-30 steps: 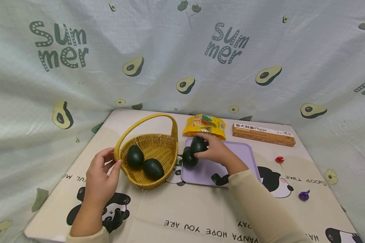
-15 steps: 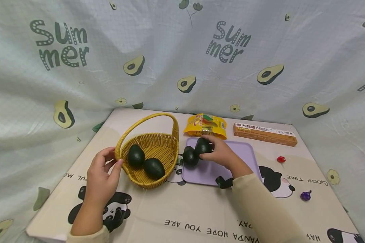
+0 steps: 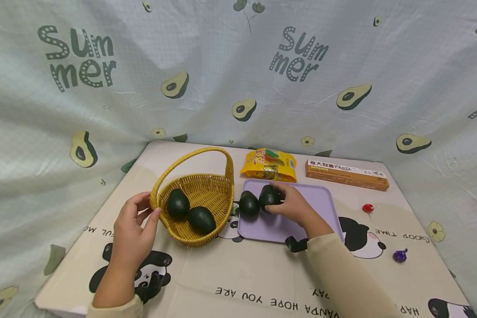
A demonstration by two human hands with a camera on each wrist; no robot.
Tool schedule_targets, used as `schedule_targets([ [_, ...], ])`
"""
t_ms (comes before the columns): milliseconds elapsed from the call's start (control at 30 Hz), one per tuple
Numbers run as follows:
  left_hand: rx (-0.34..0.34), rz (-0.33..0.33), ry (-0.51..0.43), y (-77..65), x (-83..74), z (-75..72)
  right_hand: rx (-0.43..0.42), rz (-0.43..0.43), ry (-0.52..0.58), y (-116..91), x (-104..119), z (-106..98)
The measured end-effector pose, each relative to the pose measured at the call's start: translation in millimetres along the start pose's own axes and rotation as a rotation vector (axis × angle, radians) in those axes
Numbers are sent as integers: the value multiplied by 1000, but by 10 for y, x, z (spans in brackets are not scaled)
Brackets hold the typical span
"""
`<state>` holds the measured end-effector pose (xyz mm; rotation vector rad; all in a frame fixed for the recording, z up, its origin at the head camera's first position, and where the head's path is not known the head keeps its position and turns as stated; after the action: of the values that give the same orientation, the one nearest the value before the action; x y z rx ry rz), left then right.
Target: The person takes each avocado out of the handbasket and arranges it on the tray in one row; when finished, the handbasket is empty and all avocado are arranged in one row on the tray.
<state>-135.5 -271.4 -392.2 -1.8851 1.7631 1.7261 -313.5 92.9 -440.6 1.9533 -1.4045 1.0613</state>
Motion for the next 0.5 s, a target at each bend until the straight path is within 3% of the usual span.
schedule_targets([
  [500, 6, -10, -12, 1, -22, 1, 22, -9, -149, -51, -110, 59],
])
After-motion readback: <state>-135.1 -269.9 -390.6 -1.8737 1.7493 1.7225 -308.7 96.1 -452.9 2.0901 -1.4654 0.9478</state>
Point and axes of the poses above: each hand's wrist, its own y-axis towards the middle knuckle, its own z-axis out of the palm, x = y × z, the point moved 4 cm from there along y, towards the middle knuckle, and after that the axes turned 5 degrees about -x, right-handed, at the moved point
